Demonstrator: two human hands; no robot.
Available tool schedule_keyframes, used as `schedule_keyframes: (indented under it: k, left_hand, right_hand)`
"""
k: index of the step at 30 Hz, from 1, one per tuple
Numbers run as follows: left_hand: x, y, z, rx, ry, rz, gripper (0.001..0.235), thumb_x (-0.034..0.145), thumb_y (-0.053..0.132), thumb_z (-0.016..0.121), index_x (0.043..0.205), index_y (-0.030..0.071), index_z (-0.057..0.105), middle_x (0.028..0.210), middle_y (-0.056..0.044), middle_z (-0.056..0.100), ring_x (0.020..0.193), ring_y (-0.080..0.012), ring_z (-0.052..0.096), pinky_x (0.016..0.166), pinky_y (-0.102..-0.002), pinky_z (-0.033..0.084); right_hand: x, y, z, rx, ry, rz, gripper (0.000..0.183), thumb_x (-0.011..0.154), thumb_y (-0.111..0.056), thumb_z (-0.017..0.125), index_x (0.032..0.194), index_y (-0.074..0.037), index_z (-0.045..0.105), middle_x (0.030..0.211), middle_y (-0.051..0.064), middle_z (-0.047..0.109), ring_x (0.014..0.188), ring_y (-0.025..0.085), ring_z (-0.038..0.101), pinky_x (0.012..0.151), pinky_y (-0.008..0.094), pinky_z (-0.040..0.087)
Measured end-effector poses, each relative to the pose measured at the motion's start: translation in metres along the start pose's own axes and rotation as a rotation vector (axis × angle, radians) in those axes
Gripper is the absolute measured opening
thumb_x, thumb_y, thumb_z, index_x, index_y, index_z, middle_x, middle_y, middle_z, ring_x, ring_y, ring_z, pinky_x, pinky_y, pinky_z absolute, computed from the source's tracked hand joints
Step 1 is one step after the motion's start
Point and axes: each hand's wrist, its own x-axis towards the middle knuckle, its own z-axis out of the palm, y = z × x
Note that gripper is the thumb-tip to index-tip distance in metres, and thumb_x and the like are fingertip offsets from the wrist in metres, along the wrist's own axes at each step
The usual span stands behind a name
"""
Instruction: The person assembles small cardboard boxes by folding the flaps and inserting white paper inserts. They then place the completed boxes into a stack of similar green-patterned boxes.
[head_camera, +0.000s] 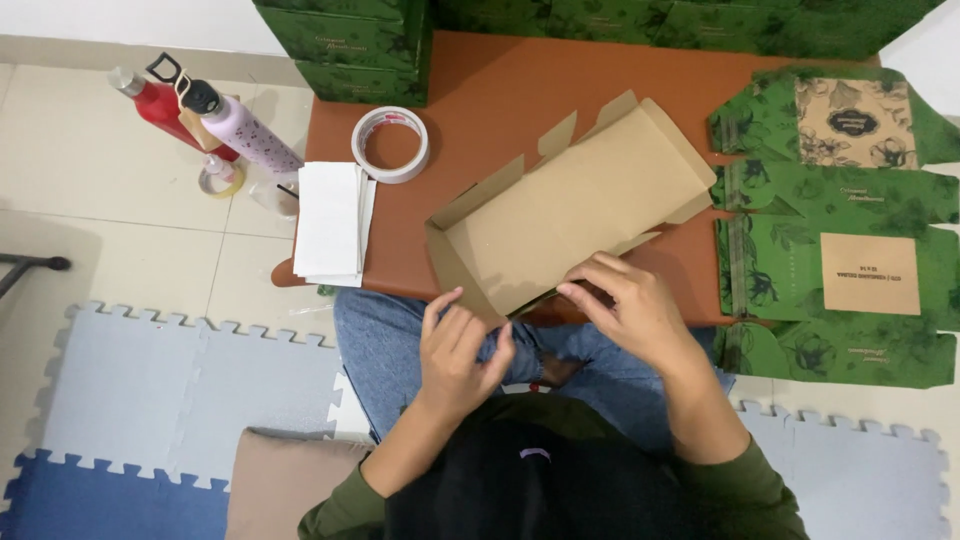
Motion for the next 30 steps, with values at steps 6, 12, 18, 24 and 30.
schedule_keyframes:
  k: [6, 12, 18, 24, 30]
  left_hand:
    - [0.008, 0.004, 0.005, 0.076, 0.061, 0.087, 0.009, 0.08, 0.0, 0.075, 0.084, 0.004, 0.069, 0.067, -0.006, 0.055, 0.063, -0.0249, 0.06, 0.093, -0.053, 0.053]
    - [0.016, 0.006, 0.017, 0.194, 0.058, 0.123, 0.01, 0.082, 0.005, 0.078, 0.086, 0.006, 0.069, 0.088, -0.009, 0.059, 0.08, -0.0274, 0.061, 0.084, -0.047, 0.057]
    - [-0.009, -0.018, 0.026, 0.182, 0.062, 0.087, 0.004, 0.091, 0.006, 0.068, 0.09, 0.004, 0.064, 0.079, -0.009, 0.062, 0.069, -0.0263, 0.062, 0.092, -0.046, 0.053]
    - [0.001, -0.007, 0.019, 0.197, -0.004, 0.116, 0.005, 0.091, 0.004, 0.066, 0.092, 0.004, 0.061, 0.079, -0.008, 0.065, 0.071, -0.0235, 0.064, 0.099, -0.049, 0.048]
    - [-0.022, -0.028, 0.035, 0.218, 0.072, 0.158, 0.006, 0.096, 0.007, 0.059, 0.095, 0.001, 0.06, 0.081, -0.008, 0.062, 0.071, -0.0257, 0.061, 0.101, -0.05, 0.049]
  right_hand:
    - [0.0, -0.002, 0.008, -0.084, 0.053, -0.068, 0.013, 0.097, -0.029, 0.066, 0.09, -0.018, 0.07, 0.076, 0.002, 0.067, 0.07, 0.029, 0.071, 0.056, 0.037, 0.056]
    - [-0.006, 0.0, 0.016, -0.129, 0.074, -0.081, 0.017, 0.099, -0.034, 0.062, 0.087, -0.023, 0.068, 0.074, -0.004, 0.064, 0.067, 0.024, 0.069, 0.055, 0.034, 0.056]
    - [-0.002, -0.005, 0.007, -0.071, 0.04, 0.029, 0.02, 0.099, -0.029, 0.064, 0.081, -0.019, 0.065, 0.066, -0.002, 0.065, 0.062, 0.024, 0.07, 0.052, 0.032, 0.054]
    - [0.001, -0.025, -0.013, 0.154, -0.2, 0.124, 0.01, 0.097, -0.016, 0.062, 0.091, -0.007, 0.061, 0.076, 0.016, 0.074, 0.057, 0.026, 0.077, 0.051, 0.036, 0.058]
    - [0.033, -0.032, -0.026, 0.125, -0.555, 0.066, 0.013, 0.098, -0.008, 0.044, 0.11, -0.01, 0.05, 0.09, 0.019, 0.076, 0.051, 0.025, 0.076, 0.058, 0.039, 0.061]
